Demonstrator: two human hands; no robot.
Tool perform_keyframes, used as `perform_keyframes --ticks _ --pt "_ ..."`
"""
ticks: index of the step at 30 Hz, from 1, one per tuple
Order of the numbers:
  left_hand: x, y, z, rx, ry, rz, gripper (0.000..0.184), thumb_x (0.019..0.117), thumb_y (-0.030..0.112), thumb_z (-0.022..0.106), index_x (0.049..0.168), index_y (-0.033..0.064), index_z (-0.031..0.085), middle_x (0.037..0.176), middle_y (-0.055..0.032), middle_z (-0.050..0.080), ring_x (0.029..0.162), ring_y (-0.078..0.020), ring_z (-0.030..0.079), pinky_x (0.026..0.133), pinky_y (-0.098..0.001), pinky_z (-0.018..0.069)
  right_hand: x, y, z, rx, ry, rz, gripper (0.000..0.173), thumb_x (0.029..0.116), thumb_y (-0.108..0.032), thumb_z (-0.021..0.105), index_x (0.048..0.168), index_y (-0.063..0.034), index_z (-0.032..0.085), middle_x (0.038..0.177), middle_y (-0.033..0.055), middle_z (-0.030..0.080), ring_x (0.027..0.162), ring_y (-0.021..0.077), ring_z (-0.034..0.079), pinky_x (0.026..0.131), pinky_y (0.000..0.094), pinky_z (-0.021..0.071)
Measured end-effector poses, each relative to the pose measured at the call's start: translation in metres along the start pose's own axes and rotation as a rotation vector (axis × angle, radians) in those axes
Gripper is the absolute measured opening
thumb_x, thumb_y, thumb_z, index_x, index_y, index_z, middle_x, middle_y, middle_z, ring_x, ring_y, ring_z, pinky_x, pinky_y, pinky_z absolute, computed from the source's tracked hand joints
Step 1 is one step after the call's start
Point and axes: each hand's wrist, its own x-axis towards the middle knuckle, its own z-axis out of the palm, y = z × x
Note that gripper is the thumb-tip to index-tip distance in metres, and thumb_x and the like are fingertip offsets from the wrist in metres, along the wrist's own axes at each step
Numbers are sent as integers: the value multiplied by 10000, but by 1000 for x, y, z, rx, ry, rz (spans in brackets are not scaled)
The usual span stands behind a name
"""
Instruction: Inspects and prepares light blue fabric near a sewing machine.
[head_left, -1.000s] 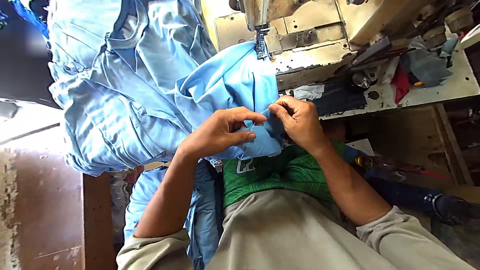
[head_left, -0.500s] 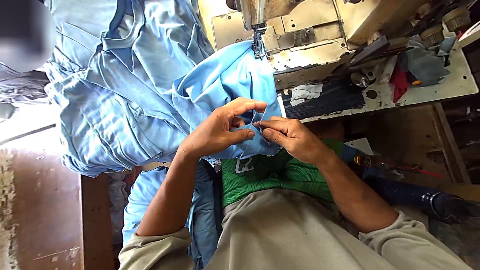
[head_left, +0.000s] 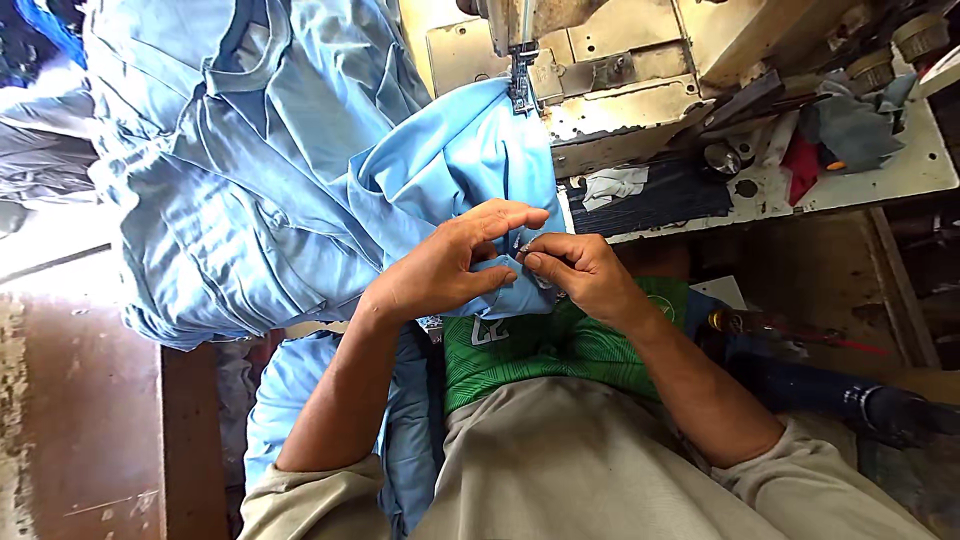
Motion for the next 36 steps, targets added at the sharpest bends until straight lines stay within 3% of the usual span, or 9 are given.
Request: perform_keyframes --ticks 8,12,14,17,21,25,29,32,36 --pt "-1 6 -12 166 -3 115 592 913 95 729 1479 111 556 1464 -11 553 915 -46 613 660 -190 525 -6 17 -20 426 159 -120 136 948 -147 731 882 -68 641 695 5 553 497 52 454 435 201 401" --pt "2 9 -19 278 12 160 652 926 136 719 1532 122 479 1529 -18 511 1158 -83 615 856 -228 568 -7 2 -21 509 124 -203 143 932 -143 744 848 -86 643 708 -7 567 517 39 467 451 195 400" --pt "2 15 -21 277 13 206 646 923 116 721 1522 99 479 1524 -34 519 1238 -116 593 942 -256 560 -3 -5 -18 325 263 -204 134 902 -101 769 961 -79 650 759 -1 584 519 38 459 444 186 402" --pt "5 22 -19 243 0 254 560 924 95 715 1454 55 539 1500 -67 536 1265 -143 590 979 -270 561 9 -14 -13 154 248 -190 474 851 -45 798 1288 -44 617 1033 33 657 534 33 432 434 171 365" --pt "7 28 -24 229 2 246 626 930 123 725 1505 61 485 1455 -72 534 1040 -77 604 828 -203 542 18 -11 -3 370 23 -131 300 960 -70 703 1246 7 652 1082 102 733 715 87 650 572 215 541" --pt "0 30 -36 182 45 229 726 888 96 778 1528 60 437 1442 -82 557 901 -104 647 694 -235 577 18 -3 1 359 -87 28 262 956 -71 709 1209 -5 703 821 71 688 594 101 569 478 228 463" --pt "-7 25 -51 364 22 134 722 880 259 812 1514 116 497 1355 -28 591 802 -30 559 633 -174 480 19 -3 -5 274 -2 -29 98 909 -38 744 981 -17 681 811 75 658 612 117 588 505 244 497" --pt "-18 21 -62 509 -2 -12 347 872 340 794 1169 179 713 939 69 658 678 -18 544 583 -202 461 20 -14 -15 93 49 -101 101 905 -39 749 957 -42 663 772 40 613 559 93 517 459 215 430" --pt "-24 27 -67 571 20 -104 143 927 293 725 999 201 643 748 105 632 606 -2 567 546 -213 482 20 -16 -18 -60 73 -128 119 932 -65 730 994 -53 628 792 31 588 584 98 511 478 222 431"
